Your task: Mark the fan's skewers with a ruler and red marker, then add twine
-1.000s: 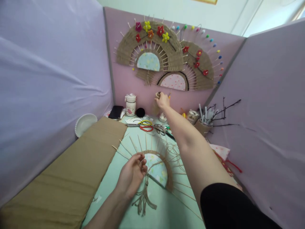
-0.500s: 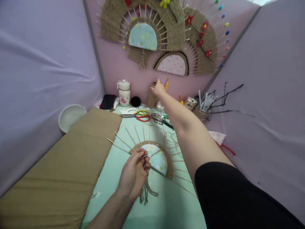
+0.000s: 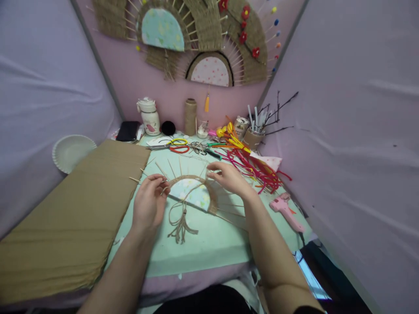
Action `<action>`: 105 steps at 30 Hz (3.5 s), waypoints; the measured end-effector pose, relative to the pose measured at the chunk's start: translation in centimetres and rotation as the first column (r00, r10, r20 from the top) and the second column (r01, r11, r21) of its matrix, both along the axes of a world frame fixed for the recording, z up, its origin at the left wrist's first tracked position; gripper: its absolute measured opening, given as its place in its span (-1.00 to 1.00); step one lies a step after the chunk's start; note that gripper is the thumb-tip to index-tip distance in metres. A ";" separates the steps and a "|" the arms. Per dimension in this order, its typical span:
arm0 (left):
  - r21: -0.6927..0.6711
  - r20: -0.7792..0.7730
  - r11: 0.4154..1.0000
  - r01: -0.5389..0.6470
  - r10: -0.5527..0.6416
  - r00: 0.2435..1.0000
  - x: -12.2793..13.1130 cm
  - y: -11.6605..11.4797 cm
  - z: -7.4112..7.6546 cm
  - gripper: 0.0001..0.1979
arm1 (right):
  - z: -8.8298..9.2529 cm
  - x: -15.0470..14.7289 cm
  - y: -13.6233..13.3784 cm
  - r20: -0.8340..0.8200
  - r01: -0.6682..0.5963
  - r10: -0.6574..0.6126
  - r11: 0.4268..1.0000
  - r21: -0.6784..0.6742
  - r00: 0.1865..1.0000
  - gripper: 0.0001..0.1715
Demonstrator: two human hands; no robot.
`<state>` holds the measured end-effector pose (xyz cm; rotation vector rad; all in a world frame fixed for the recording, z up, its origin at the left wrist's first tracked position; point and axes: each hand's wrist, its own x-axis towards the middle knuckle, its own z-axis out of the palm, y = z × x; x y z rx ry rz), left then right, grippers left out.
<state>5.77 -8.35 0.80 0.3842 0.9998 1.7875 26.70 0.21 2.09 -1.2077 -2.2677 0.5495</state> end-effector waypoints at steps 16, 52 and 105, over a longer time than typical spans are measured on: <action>-0.080 -0.602 0.994 0.075 -0.108 0.791 1.6 1.2 -3.0 -0.85 | -5.5 -3.4 -2.7 0.082 -0.094 0.082 0.984 0.155 0.993 -0.88; -0.064 -0.933 0.998 -0.013 -0.064 -0.355 -2.9 20.2 11.9 -0.83 | -2.9 5.3 0.8 -0.921 0.510 -0.387 0.786 -0.349 -0.035 -0.64; -0.255 0.093 0.773 0.581 -0.578 0.811 4.6 -0.4 -1.9 -0.83 | -3.6 0.0 -6.3 -0.029 0.193 -0.202 0.962 -0.194 0.979 -0.59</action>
